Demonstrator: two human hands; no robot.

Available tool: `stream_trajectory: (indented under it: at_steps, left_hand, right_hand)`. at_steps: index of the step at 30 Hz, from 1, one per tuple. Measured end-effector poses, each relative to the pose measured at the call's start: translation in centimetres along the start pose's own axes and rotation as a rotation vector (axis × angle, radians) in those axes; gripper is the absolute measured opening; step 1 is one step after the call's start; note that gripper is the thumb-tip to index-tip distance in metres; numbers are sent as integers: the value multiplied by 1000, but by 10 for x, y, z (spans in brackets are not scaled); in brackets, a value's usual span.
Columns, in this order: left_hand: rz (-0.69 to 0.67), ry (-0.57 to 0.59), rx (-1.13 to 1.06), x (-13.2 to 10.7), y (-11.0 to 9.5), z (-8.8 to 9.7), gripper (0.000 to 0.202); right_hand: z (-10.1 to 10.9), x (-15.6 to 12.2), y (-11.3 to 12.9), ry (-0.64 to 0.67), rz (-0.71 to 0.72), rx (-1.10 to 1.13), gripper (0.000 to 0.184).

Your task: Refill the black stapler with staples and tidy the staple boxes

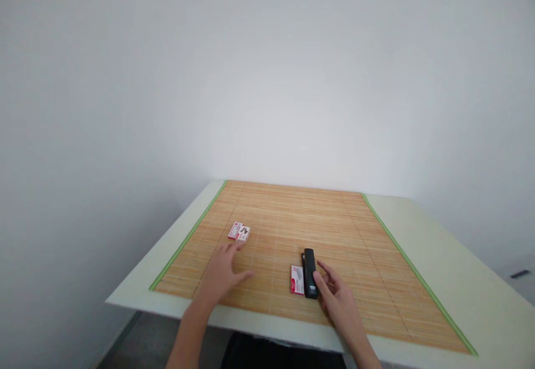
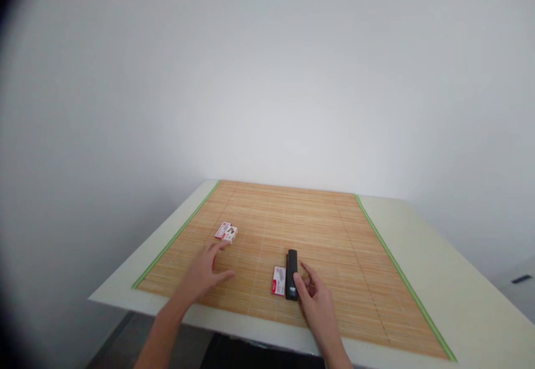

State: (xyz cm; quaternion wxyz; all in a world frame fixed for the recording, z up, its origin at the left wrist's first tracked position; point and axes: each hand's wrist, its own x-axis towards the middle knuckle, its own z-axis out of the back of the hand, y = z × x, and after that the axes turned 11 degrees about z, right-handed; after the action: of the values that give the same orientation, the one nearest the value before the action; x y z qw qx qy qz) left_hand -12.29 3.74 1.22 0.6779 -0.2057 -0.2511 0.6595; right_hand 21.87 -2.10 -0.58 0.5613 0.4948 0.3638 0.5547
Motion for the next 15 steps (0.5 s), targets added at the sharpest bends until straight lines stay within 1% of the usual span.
stream_trajectory:
  at_steps: [1, 2, 3, 4, 5, 7, 9, 11, 13, 15]
  left_hand:
    - [31, -53, 50, 2, 20, 12, 84]
    - [62, -81, 86, 3, 37, 21, 88]
    - [77, -65, 106, 4, 48, 27, 86]
    - [83, -38, 108, 5, 55, 29, 81]
    - [81, -7, 97, 5, 56, 28, 75]
    - [53, 41, 45, 6, 45, 20, 64]
    - [20, 44, -11, 7, 28, 10, 62]
    - [9, 31, -31, 9, 18, 5, 61]
    - [24, 33, 4, 15, 20, 7, 60]
    - [42, 61, 65, 26, 32, 18, 62]
  right_hand:
    - [0, 0, 0, 1, 2, -4, 76]
    - [-1, 0, 0, 0, 7, -13, 75]
    - [-1, 1, -1, 1, 13, -26, 74]
    - [-1, 1, -2, 3, 20, -41, 73]
    - [-1, 2, -3, 6, 28, -60, 71]
    - [-1, 4, -6, 14, 49, -101, 67]
    - [-1, 5, -9, 23, 64, -129, 64]
    - [-1, 5, -11, 36, 71, -131, 63]
    - [0, 5, -13, 44, 79, -118, 61]
    - [-1, 5, -15, 42, 88, -104, 60]
